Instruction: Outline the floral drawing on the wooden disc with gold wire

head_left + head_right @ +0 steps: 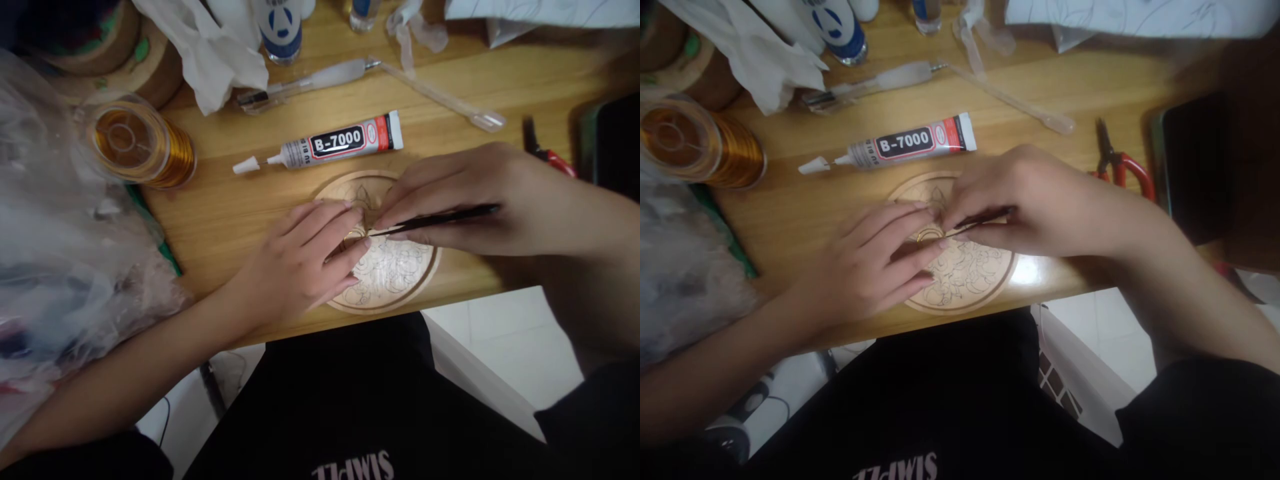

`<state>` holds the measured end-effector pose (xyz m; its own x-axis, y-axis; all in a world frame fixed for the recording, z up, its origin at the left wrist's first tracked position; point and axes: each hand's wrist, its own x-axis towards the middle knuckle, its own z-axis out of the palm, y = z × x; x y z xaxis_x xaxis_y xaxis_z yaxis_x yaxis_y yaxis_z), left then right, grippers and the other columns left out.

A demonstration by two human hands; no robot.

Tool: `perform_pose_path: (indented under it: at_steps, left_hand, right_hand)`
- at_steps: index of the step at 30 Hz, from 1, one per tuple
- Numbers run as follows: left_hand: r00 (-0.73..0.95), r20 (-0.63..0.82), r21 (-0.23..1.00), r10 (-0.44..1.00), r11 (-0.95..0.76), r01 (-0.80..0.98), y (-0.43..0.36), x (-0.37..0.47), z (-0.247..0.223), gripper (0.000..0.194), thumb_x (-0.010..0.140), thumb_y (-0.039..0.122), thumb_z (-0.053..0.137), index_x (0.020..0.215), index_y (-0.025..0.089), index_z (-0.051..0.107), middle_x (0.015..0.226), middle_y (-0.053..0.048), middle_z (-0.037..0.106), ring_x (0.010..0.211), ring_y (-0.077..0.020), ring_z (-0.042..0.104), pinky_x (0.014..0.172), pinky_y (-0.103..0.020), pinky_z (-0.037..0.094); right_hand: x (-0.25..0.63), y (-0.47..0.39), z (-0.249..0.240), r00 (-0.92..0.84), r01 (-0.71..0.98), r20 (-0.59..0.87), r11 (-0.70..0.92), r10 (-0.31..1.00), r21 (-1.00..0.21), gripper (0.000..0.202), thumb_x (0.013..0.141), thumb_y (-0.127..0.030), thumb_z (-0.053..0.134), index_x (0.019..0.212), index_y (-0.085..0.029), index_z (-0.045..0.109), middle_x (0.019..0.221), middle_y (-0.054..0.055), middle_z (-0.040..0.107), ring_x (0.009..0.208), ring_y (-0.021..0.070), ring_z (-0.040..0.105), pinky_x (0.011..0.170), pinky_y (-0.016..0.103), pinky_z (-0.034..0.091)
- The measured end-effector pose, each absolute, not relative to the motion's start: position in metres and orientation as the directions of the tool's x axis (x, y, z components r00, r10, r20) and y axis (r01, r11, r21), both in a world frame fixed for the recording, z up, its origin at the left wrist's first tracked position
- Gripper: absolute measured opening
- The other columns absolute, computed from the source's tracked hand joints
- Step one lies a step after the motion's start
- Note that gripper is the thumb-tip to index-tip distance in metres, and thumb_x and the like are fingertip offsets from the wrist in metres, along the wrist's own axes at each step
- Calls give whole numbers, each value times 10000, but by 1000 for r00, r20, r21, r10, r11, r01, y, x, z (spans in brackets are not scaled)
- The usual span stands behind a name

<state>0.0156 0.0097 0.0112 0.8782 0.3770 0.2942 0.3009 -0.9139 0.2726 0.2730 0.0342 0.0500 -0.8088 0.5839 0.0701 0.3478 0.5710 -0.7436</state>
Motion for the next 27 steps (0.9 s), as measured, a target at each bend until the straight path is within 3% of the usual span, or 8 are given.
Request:
perform_pose_path:
  at_steps: [14,22,27]
  left_hand:
    - [876,282,230,391,-914,334,7,17,13,317,982,351,583,1193,120,640,1274,-140,653,1228,-305,609,1031,-466,530]
    - [872,309,235,380,-919,318,8,17,12,267,969,306,596,1130,103,661,1278,-166,657,1221,-321,620,1045,-465,526]
    - [872,308,259,381,-915,308,8,16,11,283,955,290,619,1152,90,654,1308,-184,636,1245,-331,599,1062,-478,512]
  right_hand:
    - [263,5,53,-667,516,141,590,732,-622,109,947,-233,613,955,-215,721,830,9,742,797,152,726,667,285,563]
    - [251,-30,43,-380,627,168,387,910,-676,147,839,-146,726,977,-194,740,916,50,765,825,164,730,718,271,583]
    - [246,-41,38,-274,631,163,305,948,-714,198,815,-120,734,998,-193,752,909,66,763,835,180,734,757,285,597]
